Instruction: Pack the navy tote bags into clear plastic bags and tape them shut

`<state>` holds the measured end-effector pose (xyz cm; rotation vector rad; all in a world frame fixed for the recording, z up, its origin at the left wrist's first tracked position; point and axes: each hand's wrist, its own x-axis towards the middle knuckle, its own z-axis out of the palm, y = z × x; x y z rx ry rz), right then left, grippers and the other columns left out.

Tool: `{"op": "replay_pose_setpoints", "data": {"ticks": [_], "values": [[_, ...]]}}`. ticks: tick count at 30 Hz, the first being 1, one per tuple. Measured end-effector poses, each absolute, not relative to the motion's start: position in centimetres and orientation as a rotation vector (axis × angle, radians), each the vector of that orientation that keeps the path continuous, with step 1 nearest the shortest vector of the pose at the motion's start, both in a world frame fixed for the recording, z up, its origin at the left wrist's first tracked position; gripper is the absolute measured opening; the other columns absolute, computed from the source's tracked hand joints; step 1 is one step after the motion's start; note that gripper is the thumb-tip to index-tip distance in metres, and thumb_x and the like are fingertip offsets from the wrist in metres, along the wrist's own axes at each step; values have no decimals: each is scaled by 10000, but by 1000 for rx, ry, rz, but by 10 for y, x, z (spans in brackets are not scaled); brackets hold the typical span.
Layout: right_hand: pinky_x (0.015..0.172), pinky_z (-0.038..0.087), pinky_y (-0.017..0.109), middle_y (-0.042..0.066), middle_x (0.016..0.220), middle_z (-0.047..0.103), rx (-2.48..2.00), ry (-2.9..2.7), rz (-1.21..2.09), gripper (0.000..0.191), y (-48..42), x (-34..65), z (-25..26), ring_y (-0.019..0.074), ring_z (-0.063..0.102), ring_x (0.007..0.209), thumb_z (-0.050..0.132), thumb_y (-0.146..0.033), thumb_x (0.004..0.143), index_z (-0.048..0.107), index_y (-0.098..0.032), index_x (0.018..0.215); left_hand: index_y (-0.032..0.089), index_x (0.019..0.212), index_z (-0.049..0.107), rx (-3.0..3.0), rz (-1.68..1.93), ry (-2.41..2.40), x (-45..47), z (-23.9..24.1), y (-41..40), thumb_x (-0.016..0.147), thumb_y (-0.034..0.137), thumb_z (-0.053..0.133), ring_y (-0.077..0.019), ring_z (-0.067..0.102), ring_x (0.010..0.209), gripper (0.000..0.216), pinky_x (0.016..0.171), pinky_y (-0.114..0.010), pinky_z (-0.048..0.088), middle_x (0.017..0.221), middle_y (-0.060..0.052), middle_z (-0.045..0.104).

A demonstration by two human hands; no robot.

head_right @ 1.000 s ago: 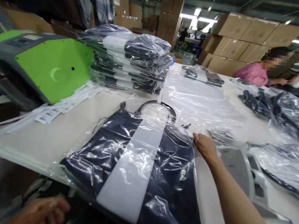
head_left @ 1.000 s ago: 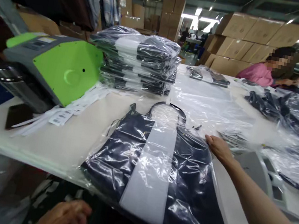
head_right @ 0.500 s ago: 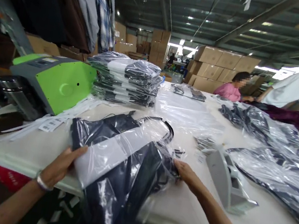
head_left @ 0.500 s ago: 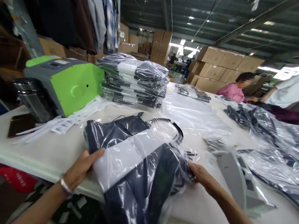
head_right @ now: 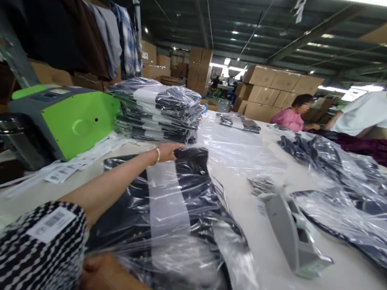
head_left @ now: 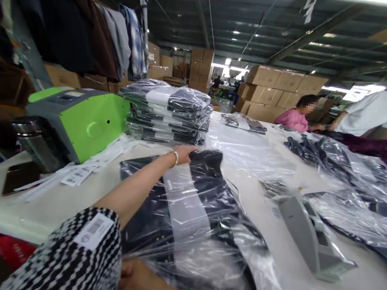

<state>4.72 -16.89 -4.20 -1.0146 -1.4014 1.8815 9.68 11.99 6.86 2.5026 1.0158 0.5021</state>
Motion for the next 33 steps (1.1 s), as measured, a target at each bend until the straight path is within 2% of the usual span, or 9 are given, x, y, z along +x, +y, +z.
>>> {"op": "replay_pose_setpoints", "data": {"ticks": [3,6,11,13,15,18,26,30,33], "values": [[683,462,286,-25,709,653,-1032,-1375,1703,348,-134,52,-20,154,561,691,682,-549,772,734,-212,844,196,1414,503,2618,406,691,157,75,93,735,198,732,-219,573,1258,717,1082,-303,406,1374,-79,623],[781,502,317,23,904,711,-1098,-1516,1507,349,-132,116,17,180,632,840,659,-479,814,732,-196,1005,221,1344,584,2657,338,523,151,78,74,782,279,730,-206,598,1217,584,1078,-285,407,1305,-51,669],[970,494,434,56,1130,719,-1750,-1418,567,359,-189,305,43,276,657,1060,579,-550,857,715,-304,1079,181,1344,577,2635,464,821,9,44,43,877,322,604,-311,447,1366,488,1182,-500,274,1448,-136,534],[874,538,482,85,1273,666,-2006,-1340,340,525,-217,367,21,359,641,1116,595,-634,774,659,-339,1204,212,1326,595,2518,558,1200,-50,16,14,857,422,627,-326,390,1410,515,1197,-519,254,1483,-129,497],[801,564,492,136,1375,597,-2166,-1298,346,728,-240,400,-10,405,618,1159,621,-681,713,568,-318,1342,211,1396,531,2351,521,1317,-87,-9,-19,869,496,593,-321,340,1449,602,1200,-503,270,1544,-140,418],[913,548,506,170,1373,594,-2182,-1328,473,868,-258,397,-50,405,601,1193,639,-688,693,483,-233,1416,215,1497,382,2173,527,1245,-96,-32,-59,885,507,568,-278,374,1439,703,1204,-452,292,1561,-120,399],[1074,420,476,185,1355,565,-2128,-1334,109,678,-220,357,-79,343,543,1245,474,-473,827,442,-127,1409,183,1374,526,2205,611,1143,-30,-45,-11,821,251,626,-284,540,1291,567,1140,-443,383,1379,-113,599],[1071,413,480,186,1342,574,-2130,-1312,115,638,-193,367,-75,347,533,1249,488,-449,824,470,-131,1377,183,1303,597,2223,600,1099,-11,-37,39,789,244,662,-273,619,1182,522,1071,-400,458,1273,-84,677],[1005,460,513,222,1361,555,-2150,-1255,133,751,-195,372,-51,381,560,1200,534,-524,779,463,-100,1394,172,1329,577,2214,657,1124,-20,-16,44,827,318,634,-271,604,1207,526,1054,-403,474,1317,-104,645]]}}
